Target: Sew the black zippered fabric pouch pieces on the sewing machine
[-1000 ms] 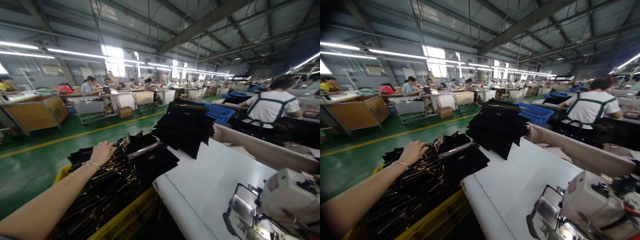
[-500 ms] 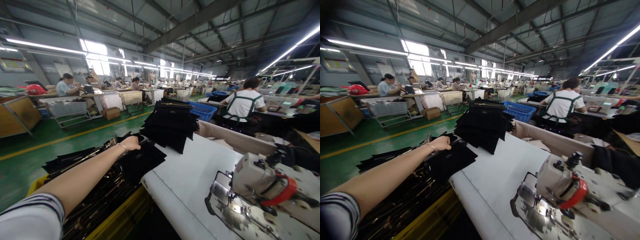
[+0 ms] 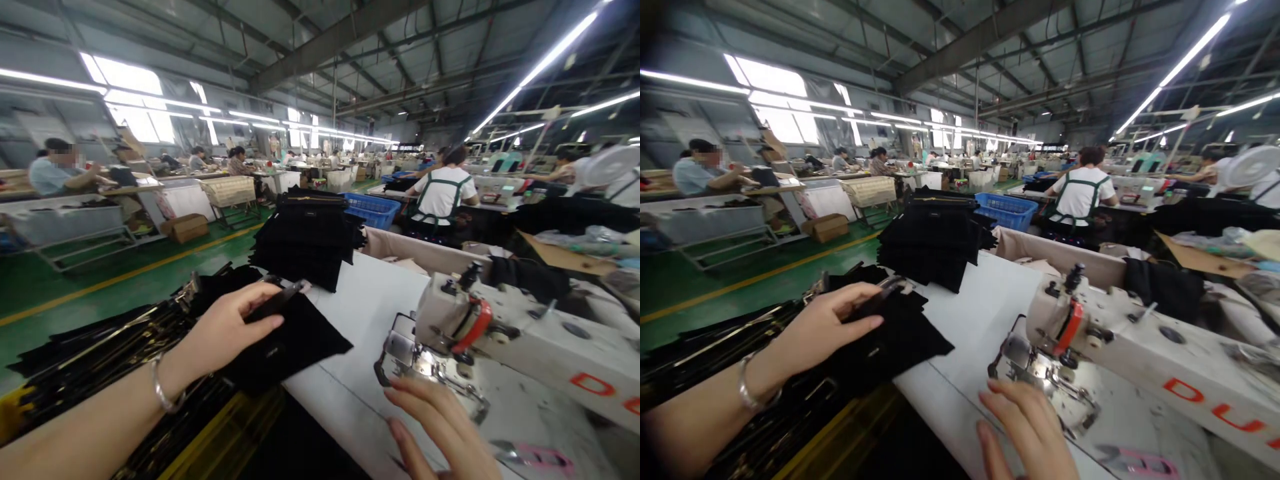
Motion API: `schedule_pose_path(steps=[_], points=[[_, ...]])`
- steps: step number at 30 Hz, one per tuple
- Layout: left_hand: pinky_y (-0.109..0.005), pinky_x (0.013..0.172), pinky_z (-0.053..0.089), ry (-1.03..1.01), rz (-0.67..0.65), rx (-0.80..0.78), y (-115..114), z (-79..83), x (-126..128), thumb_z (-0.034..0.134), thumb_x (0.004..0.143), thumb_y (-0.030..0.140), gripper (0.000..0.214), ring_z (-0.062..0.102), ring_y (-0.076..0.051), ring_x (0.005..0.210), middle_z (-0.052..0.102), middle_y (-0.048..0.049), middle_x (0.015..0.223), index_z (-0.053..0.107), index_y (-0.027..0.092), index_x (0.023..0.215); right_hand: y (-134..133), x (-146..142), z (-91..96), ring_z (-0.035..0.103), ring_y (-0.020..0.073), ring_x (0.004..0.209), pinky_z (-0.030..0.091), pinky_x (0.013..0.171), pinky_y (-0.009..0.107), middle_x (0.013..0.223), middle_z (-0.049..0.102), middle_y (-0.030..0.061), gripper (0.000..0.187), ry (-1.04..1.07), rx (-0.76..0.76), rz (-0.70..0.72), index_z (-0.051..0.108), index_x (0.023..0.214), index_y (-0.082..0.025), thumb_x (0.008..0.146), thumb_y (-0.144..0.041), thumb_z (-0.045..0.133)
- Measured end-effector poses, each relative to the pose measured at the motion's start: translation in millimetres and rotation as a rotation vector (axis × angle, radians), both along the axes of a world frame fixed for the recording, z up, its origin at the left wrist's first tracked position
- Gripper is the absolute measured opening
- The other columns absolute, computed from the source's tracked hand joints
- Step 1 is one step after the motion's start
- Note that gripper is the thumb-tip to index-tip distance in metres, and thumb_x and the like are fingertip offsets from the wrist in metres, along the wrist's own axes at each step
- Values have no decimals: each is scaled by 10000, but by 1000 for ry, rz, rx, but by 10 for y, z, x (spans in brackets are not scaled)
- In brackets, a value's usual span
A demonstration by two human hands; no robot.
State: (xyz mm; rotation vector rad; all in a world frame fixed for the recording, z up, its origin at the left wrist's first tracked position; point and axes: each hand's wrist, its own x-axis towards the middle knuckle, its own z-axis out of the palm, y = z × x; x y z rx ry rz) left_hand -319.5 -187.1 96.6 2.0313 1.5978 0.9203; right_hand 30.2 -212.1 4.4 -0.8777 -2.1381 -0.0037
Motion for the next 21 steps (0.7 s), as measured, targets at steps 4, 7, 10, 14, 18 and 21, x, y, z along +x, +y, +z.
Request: schedule_pose_path(steps=[4,7,10,14,18,21], points=[[-317,982,462,-362,-285,-396,-176,-272,591,692,841,272,387,619,-226,1100,664,-42,1183,594,220,1212,-109,-445,335,544,293,1187,506,963,461,1274,575,116,185,116,-224,-87,628,1050,-222,887,-308,641],[-319,936,483,-657,-360,-563,-238,-485,854,747,801,315,447,614,-236,1078,670,-52,1140,605,205,1211,-150,-507,347,595,229,1042,520,893,378,1121,625,70,54,207,-464,-49,596,853,-215,906,-218,609],[-303,830,512,-858,-346,-673,-268,-613,978,724,834,332,323,634,-210,936,683,-50,1026,658,180,1112,-194,-404,303,616,187,958,514,844,312,1030,649,34,97,285,-617,-7,616,827,-214,915,-183,591],[-281,809,516,-939,-271,-661,-292,-701,1028,765,797,264,238,627,-192,893,685,-43,962,694,167,1002,-262,-290,274,642,153,908,509,811,259,975,681,2,137,348,-631,3,689,873,-238,921,-178,577],[-273,799,526,-921,-218,-616,-307,-759,1041,770,789,254,272,625,-187,888,682,-47,966,683,181,1036,-311,-285,262,666,131,843,523,762,222,923,701,-26,98,395,-585,-43,696,824,-246,861,-164,657],[-256,719,529,-796,-213,-550,-330,-723,1034,747,809,297,188,613,-174,803,654,-38,864,691,166,933,-334,-256,265,675,133,827,545,750,223,919,706,-16,69,362,-505,-72,679,822,-238,854,-177,676]])
